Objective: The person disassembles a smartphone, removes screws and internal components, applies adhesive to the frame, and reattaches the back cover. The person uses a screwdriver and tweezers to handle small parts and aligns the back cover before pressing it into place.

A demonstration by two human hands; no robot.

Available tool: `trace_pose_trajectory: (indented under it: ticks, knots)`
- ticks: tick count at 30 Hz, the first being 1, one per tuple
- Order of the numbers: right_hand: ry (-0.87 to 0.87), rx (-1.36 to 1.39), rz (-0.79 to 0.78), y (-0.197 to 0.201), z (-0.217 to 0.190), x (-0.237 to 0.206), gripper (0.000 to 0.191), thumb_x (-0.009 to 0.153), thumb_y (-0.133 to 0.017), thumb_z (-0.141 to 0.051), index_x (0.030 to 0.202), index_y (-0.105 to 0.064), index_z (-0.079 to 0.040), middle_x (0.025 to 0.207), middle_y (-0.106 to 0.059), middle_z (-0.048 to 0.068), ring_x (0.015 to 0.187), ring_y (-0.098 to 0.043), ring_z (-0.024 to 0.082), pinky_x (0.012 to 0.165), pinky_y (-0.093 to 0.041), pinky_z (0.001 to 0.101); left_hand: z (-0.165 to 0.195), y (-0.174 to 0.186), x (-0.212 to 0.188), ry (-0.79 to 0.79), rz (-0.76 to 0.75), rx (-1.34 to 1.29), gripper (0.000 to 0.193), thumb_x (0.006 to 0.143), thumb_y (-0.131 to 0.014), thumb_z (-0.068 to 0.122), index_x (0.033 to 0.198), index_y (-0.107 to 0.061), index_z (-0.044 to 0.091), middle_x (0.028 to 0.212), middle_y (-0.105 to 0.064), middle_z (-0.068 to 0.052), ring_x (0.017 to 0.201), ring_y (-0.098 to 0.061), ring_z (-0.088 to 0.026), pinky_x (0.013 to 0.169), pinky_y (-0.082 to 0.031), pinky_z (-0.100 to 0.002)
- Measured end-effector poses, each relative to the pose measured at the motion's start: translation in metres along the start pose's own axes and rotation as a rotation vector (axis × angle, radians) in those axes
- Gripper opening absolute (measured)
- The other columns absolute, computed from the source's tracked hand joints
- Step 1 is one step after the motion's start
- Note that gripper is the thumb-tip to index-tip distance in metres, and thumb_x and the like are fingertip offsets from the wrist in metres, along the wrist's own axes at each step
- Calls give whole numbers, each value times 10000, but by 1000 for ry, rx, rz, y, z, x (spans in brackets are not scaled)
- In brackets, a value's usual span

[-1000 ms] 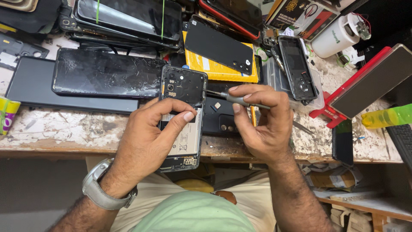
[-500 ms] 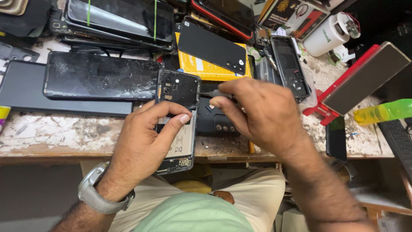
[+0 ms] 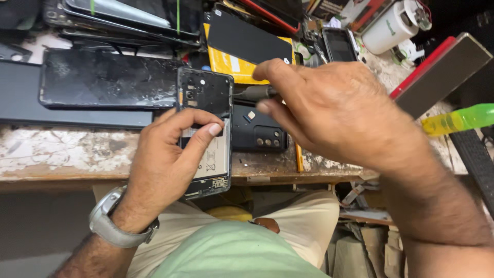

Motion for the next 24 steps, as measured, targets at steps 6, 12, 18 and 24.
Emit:
trace_pose_trajectory:
  ticks: [6,12,18,24]
  knots:
    - [-13,-51,-106,-9,8,-5,315,988,-677,-304,1060,-613,-3,568,-584,67,506,-616,291,442,-449,441,0,1,-1,9,22,21,126,970,-702,154,1025,-747,50,939,-726,-67,852,-682,-157,753,-528,-296]
    - [-26,8,-121,-2,2,14,286,994,-675,-281,1039,-609,-6,574,-576,78,510,-616,287,451,-454,436,-5,0,0,54,4,20,126,959,-696,168,1018,-754,73,920,-735,-46,837,-699,-145,726,-535,-283]
    - [58,36,58,11,-4,15,303,924,-692,-255,1050,-626,13,677,-632,106,573,-633,319,486,-474,426,-5,1,0,11,24,-6,142,932,-705,171,1010,-763,67,875,-713,-61,809,-682,-163,707,-529,-300]
    - [155,187,190,2,-5,1,249,878,-675,-143,1044,-641,39,990,-667,192,837,-684,279,676,-580,370,-6,1,0,29,14,-16,175,942,-686,214,1013,-754,68,912,-739,-68,845,-731,-172,753,-554,-309]
Point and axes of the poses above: each hand's wrist, its own x-axis towards the middle knuckle, its own y-axis out of the back of the hand, z = x × y, the point moved 9 cm from there along x, towards the middle knuckle
